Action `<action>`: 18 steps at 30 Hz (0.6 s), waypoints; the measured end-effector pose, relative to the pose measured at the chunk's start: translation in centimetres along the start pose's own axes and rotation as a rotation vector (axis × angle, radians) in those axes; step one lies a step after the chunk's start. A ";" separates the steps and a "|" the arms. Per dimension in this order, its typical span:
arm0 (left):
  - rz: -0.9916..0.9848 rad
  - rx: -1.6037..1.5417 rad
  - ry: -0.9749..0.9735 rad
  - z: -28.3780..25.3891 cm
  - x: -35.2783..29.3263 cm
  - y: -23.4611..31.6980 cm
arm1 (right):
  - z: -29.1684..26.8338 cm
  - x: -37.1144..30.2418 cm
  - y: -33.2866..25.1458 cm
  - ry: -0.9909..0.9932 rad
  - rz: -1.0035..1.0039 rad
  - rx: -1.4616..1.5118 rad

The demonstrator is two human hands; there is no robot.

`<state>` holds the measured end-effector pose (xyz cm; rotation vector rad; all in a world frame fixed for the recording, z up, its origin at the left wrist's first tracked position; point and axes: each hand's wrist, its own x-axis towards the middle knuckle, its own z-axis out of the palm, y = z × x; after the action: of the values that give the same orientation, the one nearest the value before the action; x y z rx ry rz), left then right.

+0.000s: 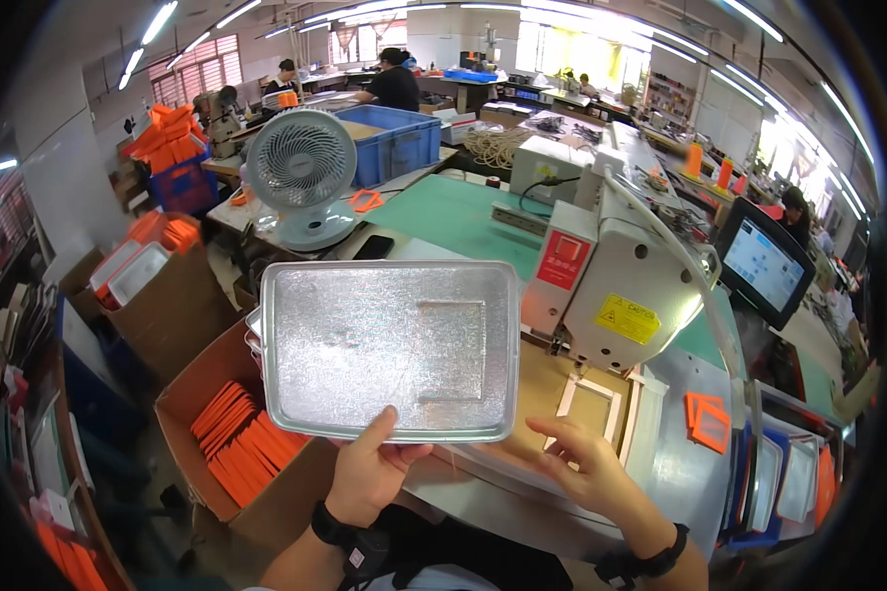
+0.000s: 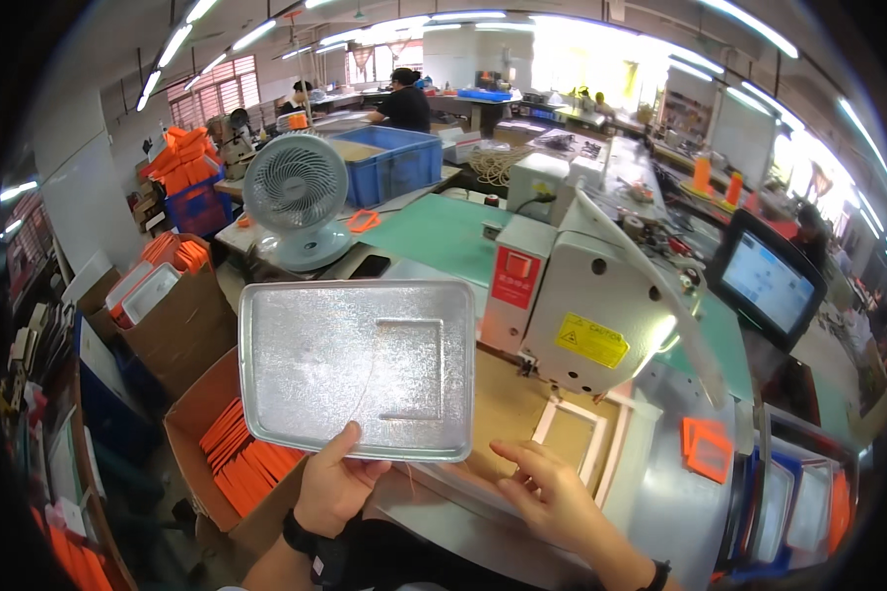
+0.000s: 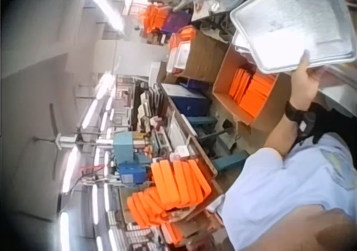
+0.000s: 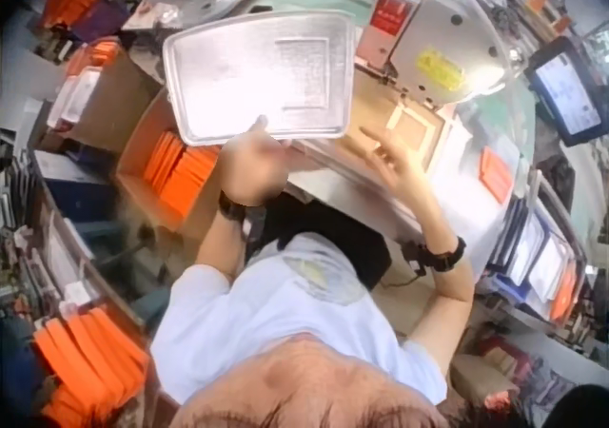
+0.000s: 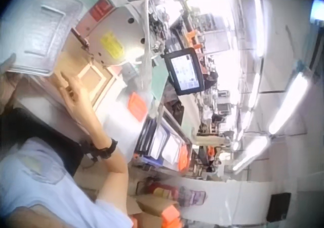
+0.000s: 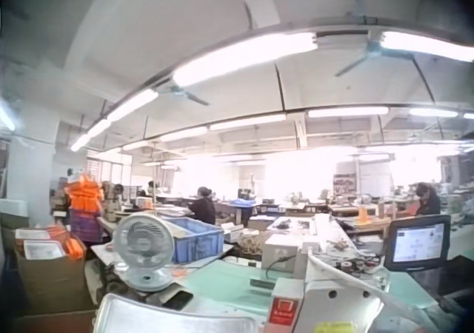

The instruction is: Use an industrial press machine to attach fabric panels and components to first aid kit bags.

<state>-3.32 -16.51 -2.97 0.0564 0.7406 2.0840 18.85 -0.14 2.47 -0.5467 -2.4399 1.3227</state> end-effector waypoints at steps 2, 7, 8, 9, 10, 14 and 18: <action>-0.005 -0.028 0.008 -0.3 0.1 0.2 | 0.1 -0.3 -0.8 -0.020 -0.001 -0.013; -0.054 -0.047 -0.017 -0.3 0.5 0.4 | -0.3 -1.7 -1.7 -0.068 -0.030 -0.103; -0.070 -0.059 -0.033 -0.5 0.5 0.4 | -0.3 -1.9 -1.8 -0.057 -0.050 -0.112; -0.068 -0.061 -0.029 -0.6 0.6 0.4 | -0.3 -2.0 -1.8 -0.047 -0.070 -0.120; -0.070 -0.063 -0.029 -0.6 0.6 0.4 | -0.3 -2.2 -1.8 -0.033 -0.087 -0.130; -0.065 -0.056 -0.018 -0.5 0.7 0.1 | -0.3 -2.3 -0.8 0.021 -0.082 -0.079; -0.034 -0.108 -0.068 -0.8 0.8 0.5 | 0.0 -2.2 -0.1 0.054 -0.020 0.014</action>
<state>-4.38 -16.49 -3.58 0.0536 0.5834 2.0755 20.76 -1.21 2.39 -0.5461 -2.3849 1.2991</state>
